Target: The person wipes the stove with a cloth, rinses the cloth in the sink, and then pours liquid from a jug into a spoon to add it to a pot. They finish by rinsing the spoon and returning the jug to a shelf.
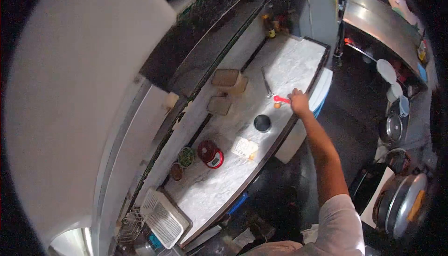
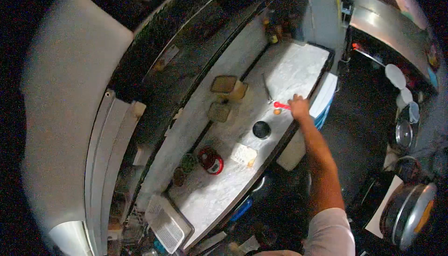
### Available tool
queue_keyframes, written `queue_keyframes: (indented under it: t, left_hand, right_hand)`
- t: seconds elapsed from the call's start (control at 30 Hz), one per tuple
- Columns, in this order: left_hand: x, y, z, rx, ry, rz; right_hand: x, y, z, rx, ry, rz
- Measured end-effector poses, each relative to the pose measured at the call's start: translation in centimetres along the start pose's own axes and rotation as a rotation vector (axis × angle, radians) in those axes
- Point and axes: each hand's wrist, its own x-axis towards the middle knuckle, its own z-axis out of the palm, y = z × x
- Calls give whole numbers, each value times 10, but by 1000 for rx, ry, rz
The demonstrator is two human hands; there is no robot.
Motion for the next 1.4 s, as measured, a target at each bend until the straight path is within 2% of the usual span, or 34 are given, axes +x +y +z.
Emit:
queue_keyframes:
  t: [0.07, 0.27, 0.33, 0.37, 0.4, 0.43, 0.47, 0.5, 0.57, 0.6, 0.63, 0.67, 0.7, 0.73, 0.77, 0.8, 0.87, 0.9, 0.93, 1.0, 1.07, 1.13, 1.2, 1.27, 1.33, 1.4]
  left_hand:
    - [-14, -12, -5, 12, 10, -18]
    - [-25, -45, -31, 98, -22, -8]
    - [-21, -59, -49, 139, -50, 28]
    - [-16, -65, -57, 165, -70, 47]
    - [-8, -71, -66, 197, -92, 70]
    - [3, -77, -75, 234, -120, 100]
    - [14, -84, -82, 273, -150, 123]
    - [28, -91, -91, 319, -180, 153]
    - [63, -104, -110, 454, -242, 223]
    - [83, -110, -119, 538, -281, 260]
    - [106, -114, -126, 609, -322, 320]
    - [153, -130, -135, 653, -424, 478]
    - [176, -132, -140, 682, -520, 640]
    - [188, -138, -138, 600, -502, 638]
    - [193, -142, -134, 515, -479, 615]
    - [199, -138, -141, 436, -723, 659]
    - [173, -138, -126, 757, -568, 292]
    - [184, -150, -131, 850, -645, 474]
    - [190, -153, -123, 948, -762, 662]
    - [143, -158, -110, 948, -744, 533]
    - [147, -180, -103, 813, -936, 464]
    - [151, -202, -98, 960, -1008, 440]
    - [140, -221, -85, 1031, -1012, 439]
    - [132, -243, -82, 859, -1063, 419]
    - [108, -265, -93, 875, -987, 432]
    - [62, -294, -103, 905, -840, 429]
  right_hand:
    - [1, -2, 5, 15, 40, 59]
    - [-35, -1, -1, 38, 100, 39]
    - [-75, -26, -36, 284, 144, 287]
    - [-101, -25, -26, 447, 114, 298]
    - [-137, -42, -48, 605, 69, 386]
    - [-180, -48, -35, 794, 120, 376]
    - [-231, -63, -32, 980, 59, 508]
    - [-288, -92, -52, 1310, 36, 581]
    - [-411, -155, -101, 1592, -104, 815]
    - [-474, -186, -121, 1615, -147, 849]
    - [-536, -218, -148, 1616, -201, 996]
    - [-600, -250, -166, 1705, -230, 1120]
    - [-667, -280, -178, 1738, -160, 1110]
    - [-725, -310, -192, 1769, -92, 1097]
    - [-778, -343, -217, 1719, -25, 1221]
    - [-826, -376, -244, 1668, 44, 1351]
    - [-902, -431, -313, 1499, 102, 1398]
    - [-939, -458, -344, 1345, 130, 1422]
    - [-967, -484, -375, 1308, 253, 1375]
    - [-1021, -530, -433, 1106, 398, 1301]
    - [-1040, -587, -520, 811, 506, 1388]
    - [-1062, -645, -597, 581, 658, 1420]
    - [-1104, -696, -639, 330, 854, 1432]
    - [-1134, -732, -685, 169, 1022, 1513]
    - [-1206, -752, -717, -99, 1072, 1590]
    - [-1286, -755, -744, -295, 993, 1657]
